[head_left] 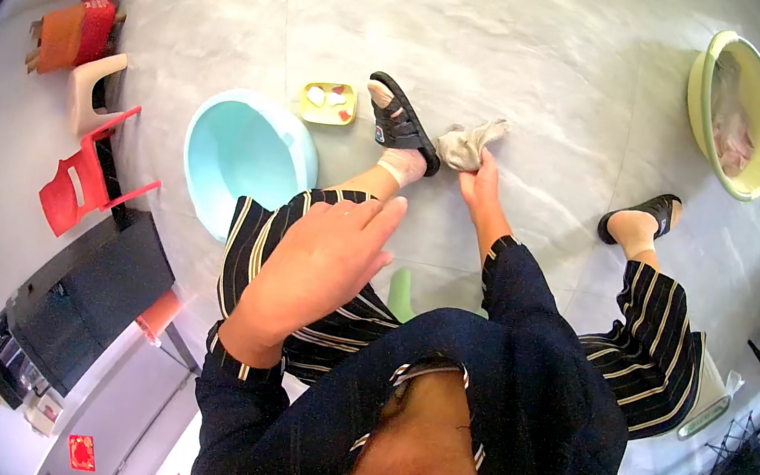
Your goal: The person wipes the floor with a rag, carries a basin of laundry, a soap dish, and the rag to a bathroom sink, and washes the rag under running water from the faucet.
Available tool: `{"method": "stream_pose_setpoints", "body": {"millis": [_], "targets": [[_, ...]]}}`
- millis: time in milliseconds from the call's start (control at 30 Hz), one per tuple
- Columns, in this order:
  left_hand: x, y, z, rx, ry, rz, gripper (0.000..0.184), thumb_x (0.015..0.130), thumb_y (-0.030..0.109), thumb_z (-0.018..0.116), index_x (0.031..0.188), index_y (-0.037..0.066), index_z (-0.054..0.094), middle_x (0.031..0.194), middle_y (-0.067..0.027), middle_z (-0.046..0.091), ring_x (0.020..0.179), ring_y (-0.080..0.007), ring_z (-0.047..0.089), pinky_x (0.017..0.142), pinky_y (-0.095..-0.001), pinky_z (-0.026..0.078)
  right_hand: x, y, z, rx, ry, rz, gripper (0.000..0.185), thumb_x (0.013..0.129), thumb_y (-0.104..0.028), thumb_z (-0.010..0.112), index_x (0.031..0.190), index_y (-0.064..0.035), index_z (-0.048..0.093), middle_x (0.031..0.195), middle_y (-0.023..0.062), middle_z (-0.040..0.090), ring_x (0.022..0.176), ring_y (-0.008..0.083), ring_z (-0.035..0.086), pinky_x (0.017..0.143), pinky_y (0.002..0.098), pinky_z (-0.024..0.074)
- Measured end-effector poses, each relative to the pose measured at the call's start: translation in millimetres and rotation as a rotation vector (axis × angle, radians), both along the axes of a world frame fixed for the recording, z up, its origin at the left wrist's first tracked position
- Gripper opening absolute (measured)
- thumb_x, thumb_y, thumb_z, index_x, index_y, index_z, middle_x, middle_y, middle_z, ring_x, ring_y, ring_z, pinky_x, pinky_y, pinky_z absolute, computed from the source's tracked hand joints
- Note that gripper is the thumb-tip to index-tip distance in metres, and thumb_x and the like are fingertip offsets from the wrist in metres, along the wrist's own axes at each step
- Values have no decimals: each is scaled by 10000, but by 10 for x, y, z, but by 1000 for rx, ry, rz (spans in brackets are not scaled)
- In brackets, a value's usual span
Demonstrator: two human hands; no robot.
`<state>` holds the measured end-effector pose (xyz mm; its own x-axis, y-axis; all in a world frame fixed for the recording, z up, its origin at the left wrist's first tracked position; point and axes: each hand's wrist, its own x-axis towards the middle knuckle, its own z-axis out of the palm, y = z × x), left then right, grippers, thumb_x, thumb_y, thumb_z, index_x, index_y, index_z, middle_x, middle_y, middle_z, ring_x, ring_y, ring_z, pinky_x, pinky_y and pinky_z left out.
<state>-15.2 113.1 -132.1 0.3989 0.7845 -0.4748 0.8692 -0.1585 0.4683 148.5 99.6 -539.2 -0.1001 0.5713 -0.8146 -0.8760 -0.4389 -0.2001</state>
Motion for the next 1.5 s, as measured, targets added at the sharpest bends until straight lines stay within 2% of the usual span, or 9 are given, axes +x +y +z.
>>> {"method": "stream_pose_setpoints", "body": {"millis": [67, 267, 400, 533, 633, 933, 967, 1200, 1500], "targets": [[20, 15, 51, -53, -24, 16, 489, 738, 100, 658, 1178, 2, 470, 972, -138, 584, 879, -315, 573, 735, -413, 452, -110, 118, 117, 76, -100, 56, 299, 905, -141, 460, 1187, -48, 495, 1172, 120, 544, 1082, 295, 535, 927, 420, 437], [61, 3, 100, -34, -45, -16, 501, 738, 112, 655, 1190, 6, 465, 959, -134, 564, 846, -317, 567, 711, -418, 451, -444, 399, 66, 353, -783, 1119, 329, 866, -233, 456, 1069, 4, 559, 967, 115, 629, 931, 248, 583, 800, 345, 444], [121, 28, 137, -30, -62, -45, 493, 746, 123, 649, 1183, 8, 452, 935, -129, 551, 851, -312, 567, 711, -420, 447, -742, 639, -105, 322, -512, 1151, 313, 867, -247, 444, 986, 0, 593, 919, 113, 629, 842, 201, 557, 739, 370, 440], [131, 16, 123, -17, -61, -57, 479, 750, 118, 647, 1168, 13, 439, 910, -126, 541, 849, -312, 566, 710, -415, 442, -1004, 1101, -41, 405, -428, 957, 271, 869, -207, 444, 916, -9, 623, 834, 78, 596, 752, 184, 519, 701, 348, 432], [160, 29, 136, -47, -45, -71, 466, 757, 117, 645, 1160, 15, 434, 907, -126, 539, 848, -311, 566, 705, -414, 439, -1171, 1598, 377, 543, -360, 1105, 286, 930, -251, 463, 1022, -18, 602, 983, 59, 617, 856, 154, 575, 774, 315, 474], [125, 18, 118, 86, -57, -62, 433, 770, 132, 650, 1136, 13, 453, 918, -132, 557, 863, -318, 575, 707, -412, 448, -1129, 1952, 1785, 455, 642, 447, 396, 977, -272, 347, 1259, -24, 473, 1237, 147, 540, 1137, 293, 533, 1012, 465, 398], [135, 13, 109, 95, -73, -60, 430, 769, 135, 653, 1133, 13, 458, 916, -135, 560, 866, -320, 576, 709, -413, 451, -1005, 1886, 1884, 441, 563, 421, 454, 978, -326, 306, 1288, -25, 446, 1291, 155, 498, 1195, 304, 484, 1036, 480, 365], [175, -30, 184, 18, -68, -28, 436, 756, 139, 670, 1130, 12, 487, 923, -169, 584, 852, -352, 581, 696, -428, 468, -262, 1403, 1397, 256, 374, 213, 510, 960, -444, 313, 1244, -58, 488, 1274, 127, 516, 1187, 311, 486, 1027, 492, 366], [124, -49, 122, 34, -43, -85, 450, 764, 149, 660, 1147, 7, 471, 930, -137, 572, 838, -306, 586, 680, -416, 460, -356, 1378, 382, 232, 346, 288, 317, 940, -268, 436, 1129, -35, 538, 1067, 120, 618, 928, 262, 624, 805, 411, 528]]}}
